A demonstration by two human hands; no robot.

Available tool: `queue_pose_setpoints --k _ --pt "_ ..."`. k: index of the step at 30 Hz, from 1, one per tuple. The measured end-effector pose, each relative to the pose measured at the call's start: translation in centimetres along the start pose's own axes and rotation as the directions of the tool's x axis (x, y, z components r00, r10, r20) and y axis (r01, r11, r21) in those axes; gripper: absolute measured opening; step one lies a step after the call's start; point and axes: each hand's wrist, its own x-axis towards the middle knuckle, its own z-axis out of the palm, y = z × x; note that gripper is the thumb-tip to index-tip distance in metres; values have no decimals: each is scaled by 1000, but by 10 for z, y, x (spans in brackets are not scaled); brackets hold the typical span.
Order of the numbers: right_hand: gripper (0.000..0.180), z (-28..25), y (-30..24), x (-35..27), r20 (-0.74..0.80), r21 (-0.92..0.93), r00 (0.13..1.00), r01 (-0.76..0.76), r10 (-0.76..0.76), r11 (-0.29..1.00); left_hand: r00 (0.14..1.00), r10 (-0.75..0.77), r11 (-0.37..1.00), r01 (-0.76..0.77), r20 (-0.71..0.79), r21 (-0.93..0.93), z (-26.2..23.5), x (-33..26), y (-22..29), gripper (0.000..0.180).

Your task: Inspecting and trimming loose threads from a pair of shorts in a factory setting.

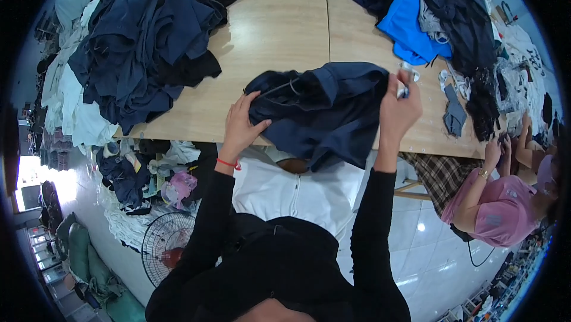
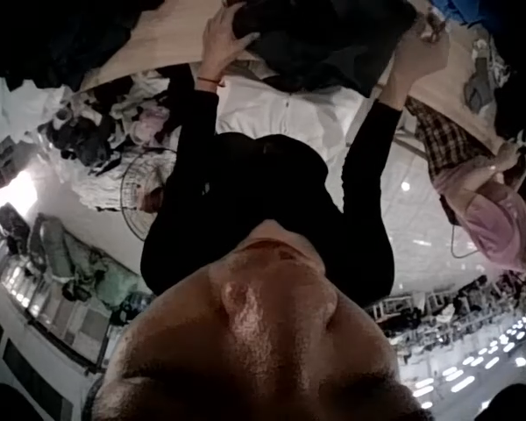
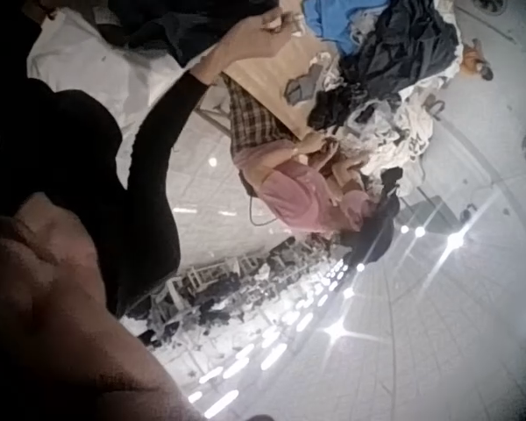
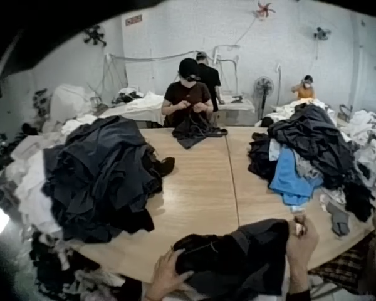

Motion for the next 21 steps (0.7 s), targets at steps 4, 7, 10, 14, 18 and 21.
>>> queue_pose_setpoints --k 4,7,10,14,18,21 --pt "16 -5 -25 -37 98 92 991 -101 92 991 998 -30 999 32 -60 42 -5 -7 -6 77" --pt "13 -7 -17 -79 346 117 929 -179 129 977 995 -10 998 15 -98 55 -8 -10 3 66" --pt "14 -12 -1 -120 446 174 830 -447 334 878 985 -19 996 34 -174 83 -17 -10 -10 52" --pt "14 -27 3 -129 480 141 801 -473 358 870 954 -59 998 50 -295 -38 -34 10 8 25" --pt "13 -27 -11 -123 499 180 790 -496 355 849 934 -185 800 -37 -306 -598 -29 51 65 15" --pt "13 -24 -21 -123 531 246 797 -470 288 848 984 135 979 -150 -113 -135 -11 71 32 20"
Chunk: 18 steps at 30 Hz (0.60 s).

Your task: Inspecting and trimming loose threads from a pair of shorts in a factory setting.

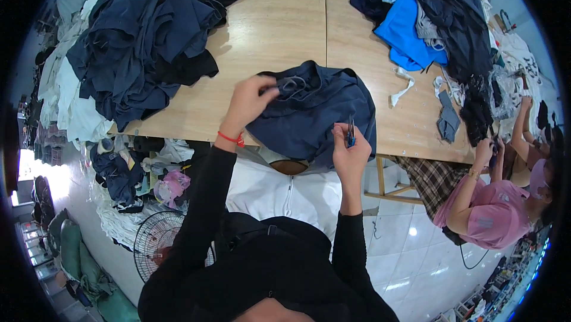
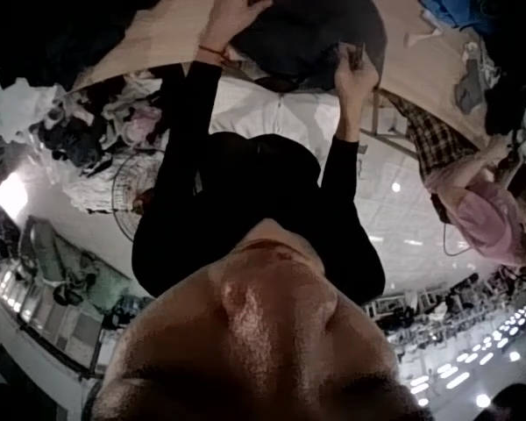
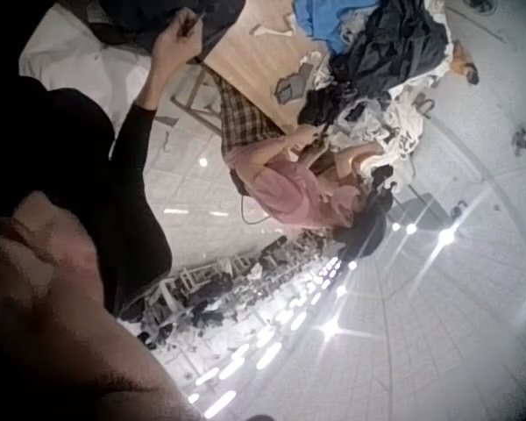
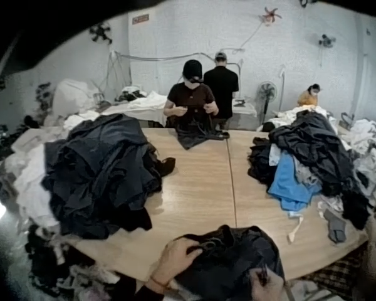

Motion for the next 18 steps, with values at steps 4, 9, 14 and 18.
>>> queue_pose_setpoints --k 4,9,14,18 --pt "14 -19 3 5 -40 -38 999 1 -3 999 944 2 983 58 -330 172 6 -19 0 14" --pt "14 3 -17 49 -73 -100 987 135 -142 986 925 -157 947 241 -347 213 -10 -28 -52 29" --pt "39 65 -9 104 -25 -436 979 173 -204 883 902 -432 902 432 1 29 3 -36 -43 69" --pt "37 87 27 103 50 -549 984 168 -169 819 906 -410 906 418 108 -67 -6 -68 -36 37"
